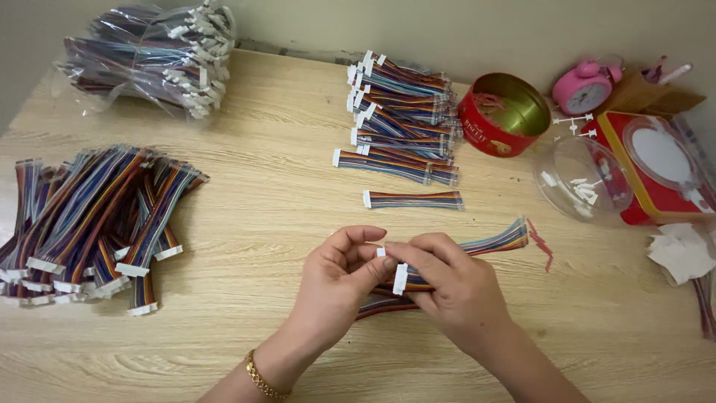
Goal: Apply adhesive labels to bundles of multicolored ribbon cables at a workbench.
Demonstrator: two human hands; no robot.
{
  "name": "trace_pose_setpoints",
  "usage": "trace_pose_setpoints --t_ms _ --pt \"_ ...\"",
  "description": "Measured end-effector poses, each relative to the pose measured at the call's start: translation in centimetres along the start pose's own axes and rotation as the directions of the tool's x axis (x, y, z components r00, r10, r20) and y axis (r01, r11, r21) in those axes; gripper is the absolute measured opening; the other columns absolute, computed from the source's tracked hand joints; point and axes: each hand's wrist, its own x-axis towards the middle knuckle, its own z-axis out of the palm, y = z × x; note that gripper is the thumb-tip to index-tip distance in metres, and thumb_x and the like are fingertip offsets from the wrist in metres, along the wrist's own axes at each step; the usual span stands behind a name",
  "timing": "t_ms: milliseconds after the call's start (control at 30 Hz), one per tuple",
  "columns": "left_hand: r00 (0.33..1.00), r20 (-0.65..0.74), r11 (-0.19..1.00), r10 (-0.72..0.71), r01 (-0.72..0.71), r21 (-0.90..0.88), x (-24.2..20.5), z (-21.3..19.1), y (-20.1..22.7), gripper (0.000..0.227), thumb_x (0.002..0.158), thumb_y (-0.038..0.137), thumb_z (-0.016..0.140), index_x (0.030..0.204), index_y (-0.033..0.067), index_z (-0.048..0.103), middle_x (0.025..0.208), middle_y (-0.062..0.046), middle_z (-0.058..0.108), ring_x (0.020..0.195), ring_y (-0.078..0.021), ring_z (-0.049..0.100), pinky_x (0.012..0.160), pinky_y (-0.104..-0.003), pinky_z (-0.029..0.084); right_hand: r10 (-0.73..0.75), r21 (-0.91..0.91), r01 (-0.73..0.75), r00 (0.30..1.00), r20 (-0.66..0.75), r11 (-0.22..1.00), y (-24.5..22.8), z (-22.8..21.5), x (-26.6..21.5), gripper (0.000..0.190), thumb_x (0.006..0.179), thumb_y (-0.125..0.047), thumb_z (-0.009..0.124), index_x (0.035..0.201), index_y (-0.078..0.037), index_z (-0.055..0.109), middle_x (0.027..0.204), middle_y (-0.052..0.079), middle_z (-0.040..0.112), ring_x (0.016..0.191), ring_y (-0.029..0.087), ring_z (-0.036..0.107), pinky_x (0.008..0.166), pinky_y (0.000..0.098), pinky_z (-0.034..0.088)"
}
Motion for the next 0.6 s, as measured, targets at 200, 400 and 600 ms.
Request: trace_pose_setpoints --t_ms 200,400,600 --pt "1.0 0.018 0.998 -0.013 0.012 0.061 -0.1 0.0 -0.5 0.024 0.094 0.001 0.067 0.118 -0.0038 0.066 0.098 -0.009 0.075 0.088 -0.0124 0.072 0.078 -0.027 0.062 -0.082 -0.106 0.077 0.996 -0.041 0.991 -0.2 -0.4 -0.3 0.065 0.057 -0.006 0.086 0.12 -0.013 0.068 0.102 0.003 0.067 0.078 0.021 0.072 0.063 0.0327 0.057" --pt "0.999 -0.038 0.985 0.023 -0.016 0.17 -0.1 0.5 -0.9 0.026 0.093 0.0 0.065 0.118 -0.0038 0.068 0.098 -0.006 0.075 0.088 -0.0095 0.072 0.076 -0.024 0.061 -0.156 -0.204 0.139 0.985 -0.07 0.969 -0.4 -0.5 -0.6 0.068 0.052 -0.011 0.088 0.117 -0.01 0.069 0.099 0.005 0.065 0.075 0.023 0.07 0.058 0.0355 0.054" --pt "0.987 -0.122 0.962 0.103 -0.067 0.264 -0.8 1.6 -0.1 0.031 0.093 0.001 0.065 0.124 -0.0013 0.065 0.097 -0.004 0.072 0.084 -0.0071 0.07 0.072 -0.023 0.06 -0.094 -0.1 0.087 0.993 -0.073 0.991 0.2 0.0 -0.2 0.063 0.058 -0.009 0.089 0.118 -0.013 0.07 0.094 0.004 0.064 0.075 0.022 0.07 0.061 0.0339 0.056"
